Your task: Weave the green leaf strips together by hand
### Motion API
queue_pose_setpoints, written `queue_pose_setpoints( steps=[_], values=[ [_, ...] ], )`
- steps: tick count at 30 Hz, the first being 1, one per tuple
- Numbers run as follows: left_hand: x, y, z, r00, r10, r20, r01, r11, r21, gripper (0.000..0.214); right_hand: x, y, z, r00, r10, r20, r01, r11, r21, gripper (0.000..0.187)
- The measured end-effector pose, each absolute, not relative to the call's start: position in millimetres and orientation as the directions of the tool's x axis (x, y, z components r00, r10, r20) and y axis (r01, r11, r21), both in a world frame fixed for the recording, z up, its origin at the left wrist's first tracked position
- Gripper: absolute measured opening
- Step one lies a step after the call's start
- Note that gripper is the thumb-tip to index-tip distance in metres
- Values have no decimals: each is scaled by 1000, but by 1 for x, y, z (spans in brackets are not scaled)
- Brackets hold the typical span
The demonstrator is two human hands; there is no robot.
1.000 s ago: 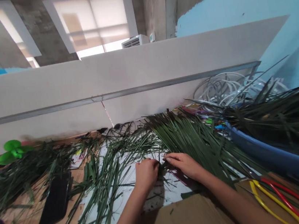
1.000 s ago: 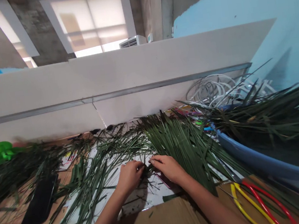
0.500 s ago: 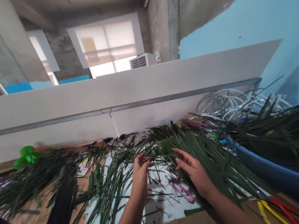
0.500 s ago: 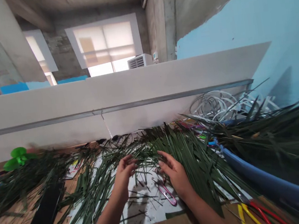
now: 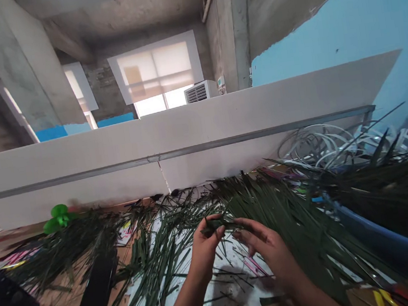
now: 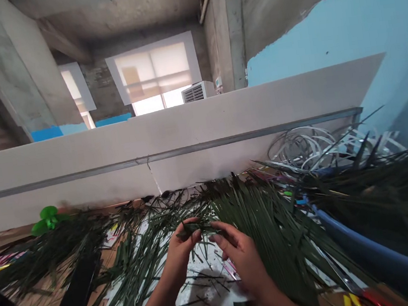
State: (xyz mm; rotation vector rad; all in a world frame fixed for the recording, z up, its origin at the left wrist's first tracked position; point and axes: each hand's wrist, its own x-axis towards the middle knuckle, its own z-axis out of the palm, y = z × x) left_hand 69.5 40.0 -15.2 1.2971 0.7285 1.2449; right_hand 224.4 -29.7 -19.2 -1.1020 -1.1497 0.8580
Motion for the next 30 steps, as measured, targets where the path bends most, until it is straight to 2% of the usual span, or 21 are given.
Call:
queue_pose_setpoints(
  steps=[2,5,8,12,18,30],
  values=[
    [70,40,-16,250,937,245,-209,-195,958,40,228,-29,-20,217,927,307,174,272,-946,40],
    [72,39,-17,278,921,274,-117,-251,961,33,232,-30,-18,206,878,432,447,308,-840,25],
    [73,37,-15,320,893,318,-18,-330,944,25,232,-31,-15,196,845,498,584,307,-752,14],
    [73,35,-13,354,874,334,61,-378,924,22,231,-30,-14,172,854,492,644,280,-712,12],
    [72,38,-17,354,889,290,25,-319,947,21,231,-27,-17,110,871,478,739,250,-625,11],
    [73,39,-18,343,913,223,-40,-223,974,24,232,-27,-16,104,881,462,725,251,-641,12]
  ],
)
